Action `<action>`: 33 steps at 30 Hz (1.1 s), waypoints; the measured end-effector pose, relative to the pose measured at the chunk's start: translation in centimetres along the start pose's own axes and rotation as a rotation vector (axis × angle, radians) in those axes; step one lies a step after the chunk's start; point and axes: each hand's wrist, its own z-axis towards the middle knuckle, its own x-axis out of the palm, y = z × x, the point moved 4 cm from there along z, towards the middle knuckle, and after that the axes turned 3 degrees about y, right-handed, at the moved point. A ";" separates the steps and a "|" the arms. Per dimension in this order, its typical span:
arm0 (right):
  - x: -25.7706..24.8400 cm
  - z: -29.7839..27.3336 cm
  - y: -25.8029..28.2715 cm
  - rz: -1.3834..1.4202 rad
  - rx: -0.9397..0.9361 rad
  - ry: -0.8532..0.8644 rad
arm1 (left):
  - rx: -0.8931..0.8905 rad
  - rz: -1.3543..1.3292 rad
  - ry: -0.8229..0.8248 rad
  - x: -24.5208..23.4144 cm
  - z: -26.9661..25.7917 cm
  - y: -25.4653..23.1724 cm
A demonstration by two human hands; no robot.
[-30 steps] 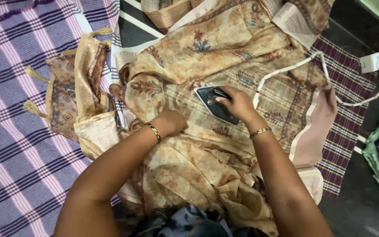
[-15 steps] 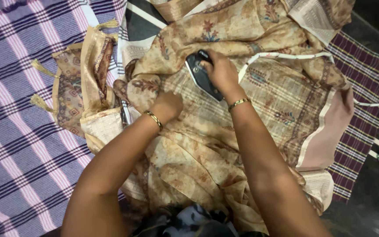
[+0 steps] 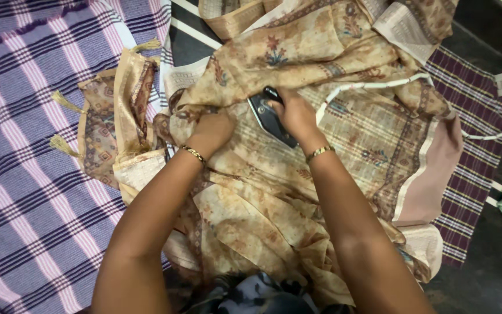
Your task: The person irons a large patterned cloth on a plaid-covered ironing board. They repeatedly smooth the fabric with their hands and pass a hot iron over it, frequently repositioning the cloth to cover different areas.
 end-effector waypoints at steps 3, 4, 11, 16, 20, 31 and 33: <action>-0.5 -2.4 -0.2 0.047 0.035 0.073 | 0.043 0.110 -0.214 -1.9 0.6 -1.4; -0.6 -3.2 -0.3 0.036 0.036 0.077 | 0.088 0.188 -0.278 -2.5 1.1 -2.0; -1.1 -7.0 -1.5 -0.006 0.079 0.073 | -0.003 0.454 -0.374 -3.9 4.9 -1.1; -1.1 -7.5 -1.7 -0.038 0.136 0.024 | -0.142 0.485 -0.315 -2.3 6.3 2.2; -1.1 -7.4 -1.5 -0.015 0.122 0.004 | -0.267 0.422 -0.438 -2.2 7.1 5.4; -0.4 -2.7 -0.7 0.005 0.098 0.013 | -0.507 0.238 -0.434 -3.6 5.1 6.9; -0.3 -1.5 0.2 0.035 0.077 0.040 | -0.519 0.201 -0.450 -3.7 4.5 7.2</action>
